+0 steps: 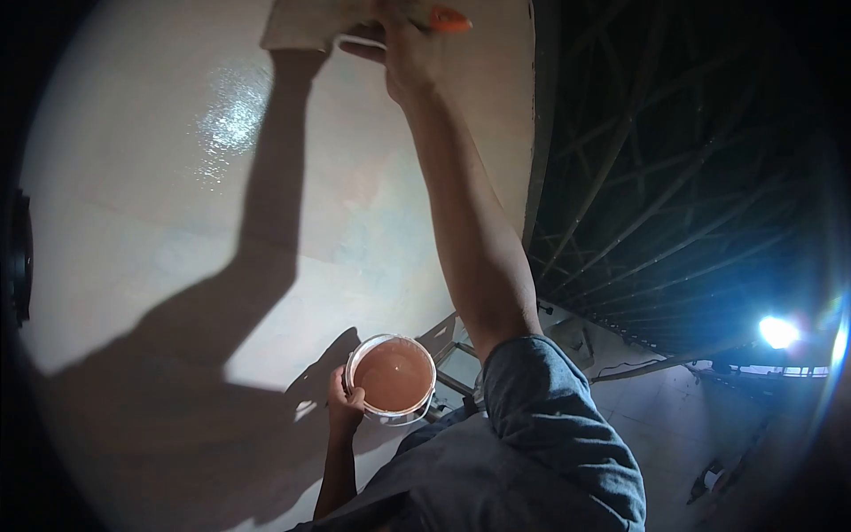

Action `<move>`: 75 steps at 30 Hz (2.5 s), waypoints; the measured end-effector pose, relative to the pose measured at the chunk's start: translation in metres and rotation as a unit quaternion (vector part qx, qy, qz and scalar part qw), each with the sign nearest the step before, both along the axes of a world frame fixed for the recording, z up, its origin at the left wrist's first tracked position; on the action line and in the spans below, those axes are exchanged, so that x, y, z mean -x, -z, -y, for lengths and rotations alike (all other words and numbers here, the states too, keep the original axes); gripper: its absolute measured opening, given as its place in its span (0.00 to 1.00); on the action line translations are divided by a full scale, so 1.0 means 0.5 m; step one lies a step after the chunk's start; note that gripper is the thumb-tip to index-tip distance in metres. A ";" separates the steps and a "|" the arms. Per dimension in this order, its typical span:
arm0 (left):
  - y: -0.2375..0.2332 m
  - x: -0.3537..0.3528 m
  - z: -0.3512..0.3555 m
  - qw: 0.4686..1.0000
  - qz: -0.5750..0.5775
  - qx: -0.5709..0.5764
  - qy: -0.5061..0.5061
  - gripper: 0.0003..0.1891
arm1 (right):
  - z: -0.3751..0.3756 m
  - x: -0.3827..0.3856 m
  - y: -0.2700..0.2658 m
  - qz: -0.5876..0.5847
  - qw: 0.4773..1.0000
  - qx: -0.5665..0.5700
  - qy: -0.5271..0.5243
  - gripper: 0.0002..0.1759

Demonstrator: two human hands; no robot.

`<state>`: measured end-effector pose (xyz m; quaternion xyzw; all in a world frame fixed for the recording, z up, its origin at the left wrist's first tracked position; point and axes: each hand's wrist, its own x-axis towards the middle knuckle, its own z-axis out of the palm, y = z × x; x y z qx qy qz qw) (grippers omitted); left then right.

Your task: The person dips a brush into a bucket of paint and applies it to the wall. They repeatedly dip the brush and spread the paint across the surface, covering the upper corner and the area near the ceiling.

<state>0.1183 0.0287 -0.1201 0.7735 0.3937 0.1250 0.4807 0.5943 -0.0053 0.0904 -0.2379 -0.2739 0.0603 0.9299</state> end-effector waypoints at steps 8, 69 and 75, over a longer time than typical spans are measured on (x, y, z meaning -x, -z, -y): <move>0.058 0.033 -0.030 0.998 -0.013 -0.040 0.043 0.25 | 0.054 0.050 0.591 -0.278 0.947 0.160 0.020 0.15; 0.103 0.057 -0.058 0.999 -0.013 -0.019 0.037 0.26 | 0.017 0.091 0.597 -0.202 0.896 0.355 0.173 0.14; 0.036 0.025 -0.033 0.998 0.014 0.055 -0.003 0.27 | 0.050 0.062 0.190 -0.106 0.987 0.088 0.087 0.18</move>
